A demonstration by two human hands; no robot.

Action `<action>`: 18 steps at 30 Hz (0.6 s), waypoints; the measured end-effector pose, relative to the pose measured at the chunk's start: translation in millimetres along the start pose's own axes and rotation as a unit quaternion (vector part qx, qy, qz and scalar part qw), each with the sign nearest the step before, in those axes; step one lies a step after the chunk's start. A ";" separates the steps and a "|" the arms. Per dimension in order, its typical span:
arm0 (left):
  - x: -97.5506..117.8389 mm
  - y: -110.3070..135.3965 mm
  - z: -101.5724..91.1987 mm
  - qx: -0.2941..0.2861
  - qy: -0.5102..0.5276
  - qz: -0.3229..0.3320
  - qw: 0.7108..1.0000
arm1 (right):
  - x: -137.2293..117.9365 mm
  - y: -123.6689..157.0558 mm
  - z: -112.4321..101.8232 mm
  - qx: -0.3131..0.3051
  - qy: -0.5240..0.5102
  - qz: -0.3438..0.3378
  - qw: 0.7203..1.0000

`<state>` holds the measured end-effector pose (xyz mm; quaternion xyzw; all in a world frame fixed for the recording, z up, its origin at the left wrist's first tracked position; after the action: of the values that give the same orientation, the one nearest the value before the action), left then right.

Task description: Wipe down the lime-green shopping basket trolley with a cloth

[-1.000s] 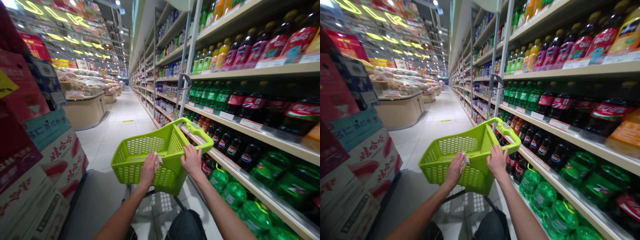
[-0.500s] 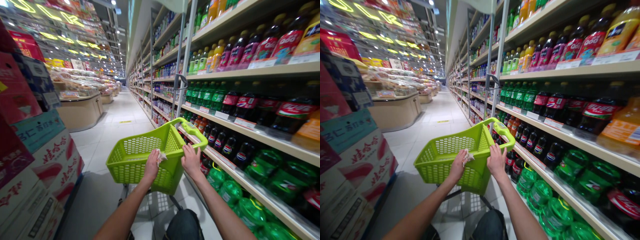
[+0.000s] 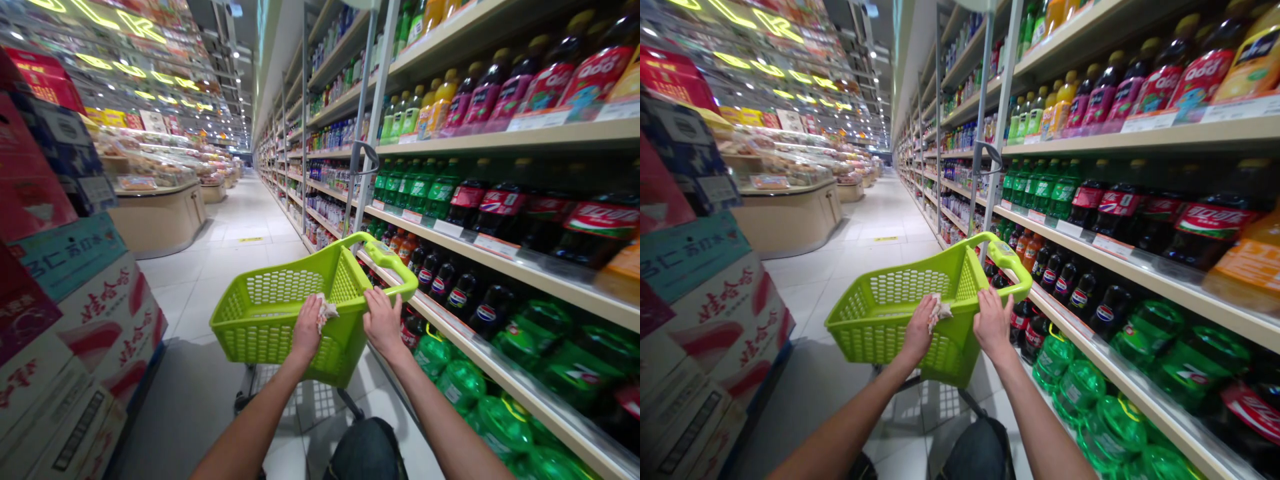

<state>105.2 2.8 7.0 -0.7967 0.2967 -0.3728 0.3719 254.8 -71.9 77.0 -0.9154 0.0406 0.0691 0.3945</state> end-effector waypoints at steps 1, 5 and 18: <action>2.6 -0.3 1.1 0.006 0.001 -0.006 1.000 | -1.1 0.0 0.4 0.005 -0.001 0.000 1.000; 51.6 -13.7 21.8 -0.020 0.045 0.076 0.996 | -3.8 -0.6 0.2 0.021 -0.005 0.003 1.000; 22.3 -10.5 8.3 -0.028 0.039 0.060 0.997 | 26.6 -6.3 -11.1 0.075 0.048 0.011 0.996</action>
<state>126.1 -5.1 20.2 -0.7721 0.3692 -0.3723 0.3591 282.9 -76.2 84.8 -0.8851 0.0748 0.0260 0.4586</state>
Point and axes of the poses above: each hand's wrist, its own y-axis away from the middle knuckle, its own z-axis out of the palm, x = y × z, the point moved 4 cm from there along -y, towards the middle knuckle, and after that the axes turned 6 degrees about x, right-handed, at the moved point
